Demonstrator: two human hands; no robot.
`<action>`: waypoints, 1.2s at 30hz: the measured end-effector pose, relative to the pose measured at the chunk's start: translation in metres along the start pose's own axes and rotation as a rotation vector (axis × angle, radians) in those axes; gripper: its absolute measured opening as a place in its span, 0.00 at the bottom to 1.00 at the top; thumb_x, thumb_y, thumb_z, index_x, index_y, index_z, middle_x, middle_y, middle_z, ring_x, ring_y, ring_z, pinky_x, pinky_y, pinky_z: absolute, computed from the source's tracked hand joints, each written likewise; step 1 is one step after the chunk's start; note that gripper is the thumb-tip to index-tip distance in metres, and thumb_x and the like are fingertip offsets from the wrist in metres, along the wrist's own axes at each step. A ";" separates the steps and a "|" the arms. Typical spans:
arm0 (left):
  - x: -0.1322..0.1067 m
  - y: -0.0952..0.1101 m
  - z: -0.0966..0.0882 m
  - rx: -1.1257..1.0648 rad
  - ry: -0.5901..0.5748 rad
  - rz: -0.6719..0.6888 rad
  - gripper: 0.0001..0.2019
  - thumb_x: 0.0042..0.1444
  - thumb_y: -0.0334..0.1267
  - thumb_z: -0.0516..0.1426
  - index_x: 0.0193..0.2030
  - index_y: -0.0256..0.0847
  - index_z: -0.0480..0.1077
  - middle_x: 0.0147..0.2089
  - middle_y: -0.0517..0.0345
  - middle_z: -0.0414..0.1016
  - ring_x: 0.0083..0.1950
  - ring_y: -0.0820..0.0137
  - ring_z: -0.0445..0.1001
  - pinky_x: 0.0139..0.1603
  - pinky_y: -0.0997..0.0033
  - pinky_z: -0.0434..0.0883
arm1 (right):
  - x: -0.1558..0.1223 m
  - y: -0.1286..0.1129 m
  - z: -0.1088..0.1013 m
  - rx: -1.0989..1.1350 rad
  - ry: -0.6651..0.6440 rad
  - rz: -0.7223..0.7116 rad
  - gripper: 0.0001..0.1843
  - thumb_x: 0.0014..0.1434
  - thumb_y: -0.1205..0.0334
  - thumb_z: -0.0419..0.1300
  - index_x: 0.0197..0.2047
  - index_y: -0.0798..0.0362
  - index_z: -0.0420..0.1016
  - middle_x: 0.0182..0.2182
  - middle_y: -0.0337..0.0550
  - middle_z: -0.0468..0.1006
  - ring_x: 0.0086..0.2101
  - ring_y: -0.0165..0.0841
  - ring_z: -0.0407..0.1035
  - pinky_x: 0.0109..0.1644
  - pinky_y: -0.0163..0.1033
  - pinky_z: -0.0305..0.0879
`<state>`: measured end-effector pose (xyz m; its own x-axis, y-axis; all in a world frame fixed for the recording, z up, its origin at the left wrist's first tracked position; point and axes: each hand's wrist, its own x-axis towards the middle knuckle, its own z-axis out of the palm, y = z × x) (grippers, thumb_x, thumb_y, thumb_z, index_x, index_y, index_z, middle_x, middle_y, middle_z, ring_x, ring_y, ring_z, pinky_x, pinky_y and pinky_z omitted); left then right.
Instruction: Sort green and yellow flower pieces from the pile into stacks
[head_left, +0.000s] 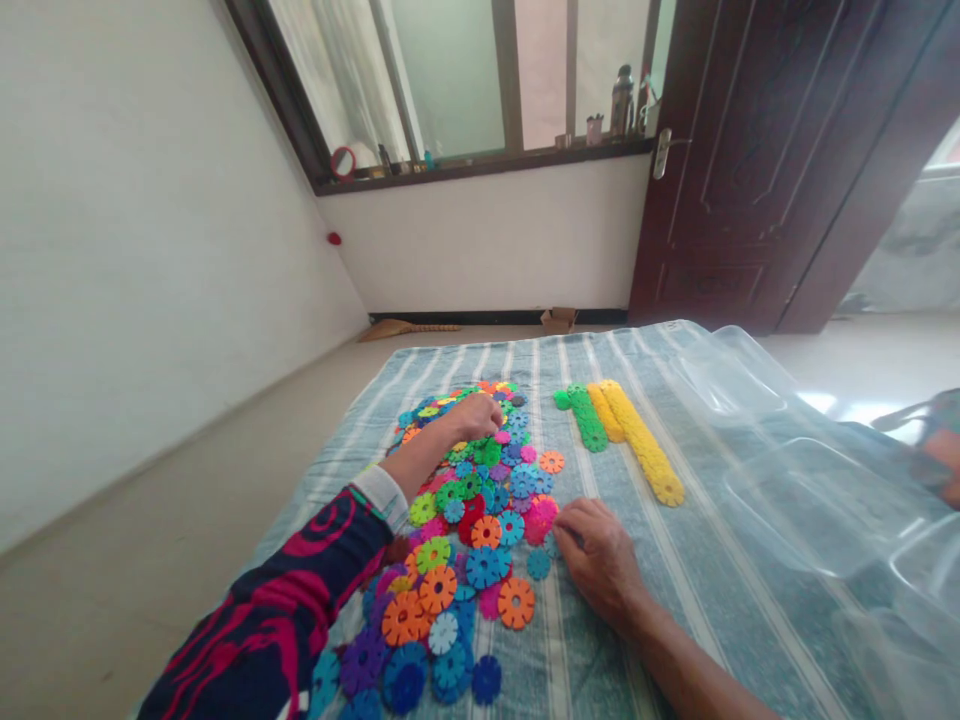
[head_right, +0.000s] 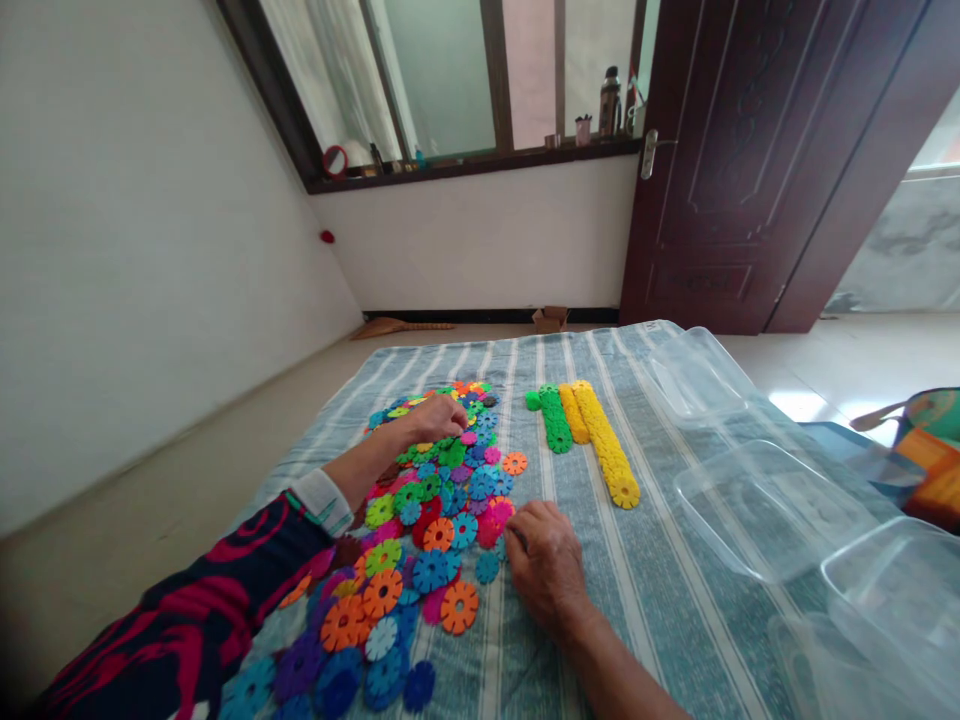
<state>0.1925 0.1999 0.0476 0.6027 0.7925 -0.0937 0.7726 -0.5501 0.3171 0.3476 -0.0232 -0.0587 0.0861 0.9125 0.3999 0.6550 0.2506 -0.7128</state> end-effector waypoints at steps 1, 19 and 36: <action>-0.009 -0.004 -0.001 0.002 -0.023 0.008 0.05 0.34 0.28 0.56 0.16 0.41 0.72 0.18 0.65 0.68 0.28 0.72 0.67 0.30 0.75 0.59 | 0.000 0.000 0.000 -0.003 0.004 -0.003 0.11 0.60 0.68 0.56 0.29 0.50 0.76 0.30 0.40 0.75 0.35 0.33 0.65 0.42 0.37 0.57; -0.040 -0.007 0.031 0.118 0.006 -0.134 0.04 0.42 0.34 0.62 0.23 0.40 0.70 0.23 0.63 0.67 0.29 0.71 0.67 0.28 0.73 0.55 | 0.000 0.001 0.000 -0.020 0.000 -0.014 0.11 0.60 0.68 0.56 0.29 0.50 0.76 0.30 0.40 0.75 0.35 0.33 0.66 0.41 0.36 0.57; -0.037 -0.021 0.023 -0.343 -0.081 -0.117 0.05 0.36 0.36 0.61 0.23 0.37 0.75 0.21 0.64 0.69 0.27 0.74 0.65 0.29 0.74 0.60 | 0.001 -0.003 0.000 0.001 0.005 0.008 0.11 0.60 0.69 0.56 0.28 0.51 0.75 0.30 0.40 0.74 0.35 0.32 0.64 0.41 0.36 0.56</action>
<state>0.1583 0.1757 0.0224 0.5384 0.8140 -0.2180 0.7336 -0.3254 0.5966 0.3456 -0.0232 -0.0558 0.0949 0.9130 0.3968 0.6537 0.2434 -0.7165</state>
